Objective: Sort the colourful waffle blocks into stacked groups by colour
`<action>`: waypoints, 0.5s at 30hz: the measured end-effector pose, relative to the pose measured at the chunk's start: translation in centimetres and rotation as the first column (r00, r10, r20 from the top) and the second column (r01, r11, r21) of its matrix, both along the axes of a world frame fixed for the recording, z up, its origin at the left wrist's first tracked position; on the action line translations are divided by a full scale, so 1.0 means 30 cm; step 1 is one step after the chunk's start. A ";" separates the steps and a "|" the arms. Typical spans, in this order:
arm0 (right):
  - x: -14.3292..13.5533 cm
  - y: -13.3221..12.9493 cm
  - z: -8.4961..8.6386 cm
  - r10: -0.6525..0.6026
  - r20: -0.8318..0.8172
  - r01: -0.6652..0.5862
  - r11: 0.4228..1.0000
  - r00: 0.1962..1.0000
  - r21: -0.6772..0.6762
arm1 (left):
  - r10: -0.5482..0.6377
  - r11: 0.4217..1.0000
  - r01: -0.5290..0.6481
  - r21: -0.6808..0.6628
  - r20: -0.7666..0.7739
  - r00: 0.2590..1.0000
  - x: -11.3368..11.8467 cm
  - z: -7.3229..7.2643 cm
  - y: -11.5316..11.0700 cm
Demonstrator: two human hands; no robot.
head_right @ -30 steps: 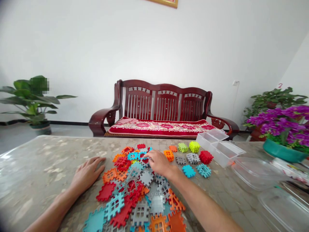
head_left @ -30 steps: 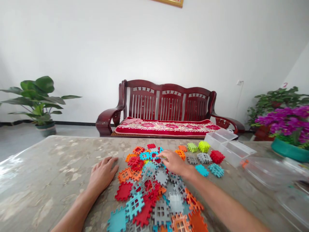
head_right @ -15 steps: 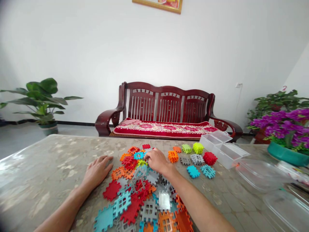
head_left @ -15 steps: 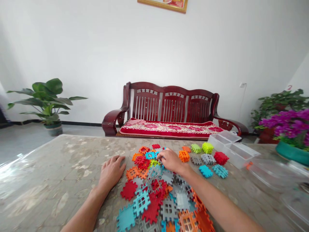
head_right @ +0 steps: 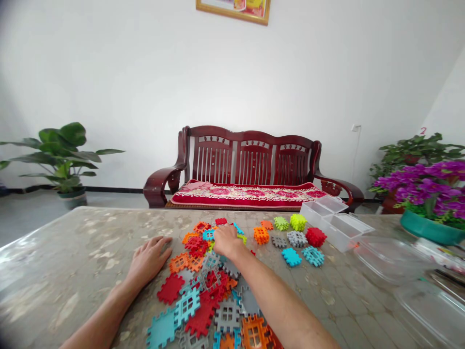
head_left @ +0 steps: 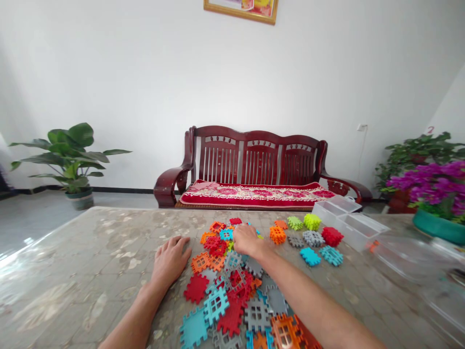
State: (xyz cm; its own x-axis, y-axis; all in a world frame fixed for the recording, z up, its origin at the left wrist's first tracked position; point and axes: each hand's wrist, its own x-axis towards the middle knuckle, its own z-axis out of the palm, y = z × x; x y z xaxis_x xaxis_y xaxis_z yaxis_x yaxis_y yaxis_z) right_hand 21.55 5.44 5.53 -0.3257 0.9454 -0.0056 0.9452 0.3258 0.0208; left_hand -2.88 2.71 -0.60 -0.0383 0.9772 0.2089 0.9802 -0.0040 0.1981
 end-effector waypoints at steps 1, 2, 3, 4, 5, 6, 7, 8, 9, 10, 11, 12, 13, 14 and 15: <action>0.003 0.001 0.000 -0.008 -0.005 0.008 1.000 1.000 -0.002 | -0.002 1.000 0.002 -0.002 -0.002 1.000 -0.001 -0.001 0.001; 0.008 0.000 0.002 -0.014 -0.015 0.014 1.000 1.000 -0.001 | -0.004 1.000 0.004 -0.001 -0.003 1.000 -0.003 -0.003 0.002; 0.015 -0.002 0.004 -0.022 -0.028 0.022 1.000 0.999 0.004 | -0.006 1.000 0.006 0.003 -0.002 1.000 -0.004 -0.007 0.004; 0.024 -0.006 0.007 -0.030 -0.044 0.030 0.999 0.999 0.012 | -0.008 1.000 0.008 0.007 0.000 1.000 -0.006 -0.011 0.006; 0.034 -0.011 0.011 -0.037 -0.058 0.039 0.999 0.998 0.023 | -0.010 1.000 0.010 0.012 0.001 1.000 -0.008 -0.015 0.009; 0.046 -0.017 0.017 -0.048 -0.079 0.051 0.998 0.996 0.036 | -0.010 1.000 0.010 0.016 0.002 1.000 -0.010 -0.019 0.011; 0.058 -0.025 0.023 -0.063 -0.111 0.068 0.997 0.992 0.046 | -0.010 1.000 0.010 0.018 0.001 1.000 -0.011 -0.022 0.012; 0.072 -0.032 0.029 -0.080 -0.157 0.089 0.995 0.984 0.054 | -0.011 1.000 0.011 0.020 0.001 1.000 -0.012 -0.025 0.013; 0.087 -0.041 0.035 -0.096 -0.217 0.111 0.992 0.971 0.059 | -0.012 1.000 0.012 0.023 0.001 1.000 -0.014 -0.028 0.014; 0.103 -0.049 0.037 -0.112 -0.288 0.134 0.989 0.951 0.059 | -0.011 1.000 0.011 0.026 0.002 1.000 -0.015 -0.029 0.014; 0.121 -0.057 0.037 -0.126 -0.370 0.157 0.986 0.921 0.054 | -0.011 1.000 0.011 0.029 0.002 1.000 -0.015 -0.029 0.014; 0.142 -0.064 0.032 -0.140 -0.454 0.180 0.983 0.880 0.044 | -0.013 0.999 0.012 0.031 0.003 1.000 -0.016 -0.029 0.014; 0.165 -0.072 0.022 -0.155 -0.535 0.201 0.979 0.831 0.029 | -0.014 0.999 0.014 0.031 0.005 1.000 -0.016 -0.028 0.013; 0.191 -0.080 0.007 -0.171 -0.615 0.222 0.975 0.770 0.005 | -0.015 0.999 0.015 0.030 0.005 1.000 -0.015 -0.027 0.013; 0.219 -0.089 -0.013 -0.191 -0.688 0.238 0.971 0.700 -0.028 | -0.015 1.000 0.015 0.027 0.005 1.000 -0.014 -0.025 0.012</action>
State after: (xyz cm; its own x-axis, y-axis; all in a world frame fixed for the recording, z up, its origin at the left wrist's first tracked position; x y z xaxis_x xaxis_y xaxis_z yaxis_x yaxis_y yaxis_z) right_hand 28.13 2.76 5.16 -0.0070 0.9810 0.1939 0.7530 0.1328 -0.6444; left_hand -3.32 3.07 -1.36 -0.0251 0.9717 0.2348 0.9789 -0.0237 0.2029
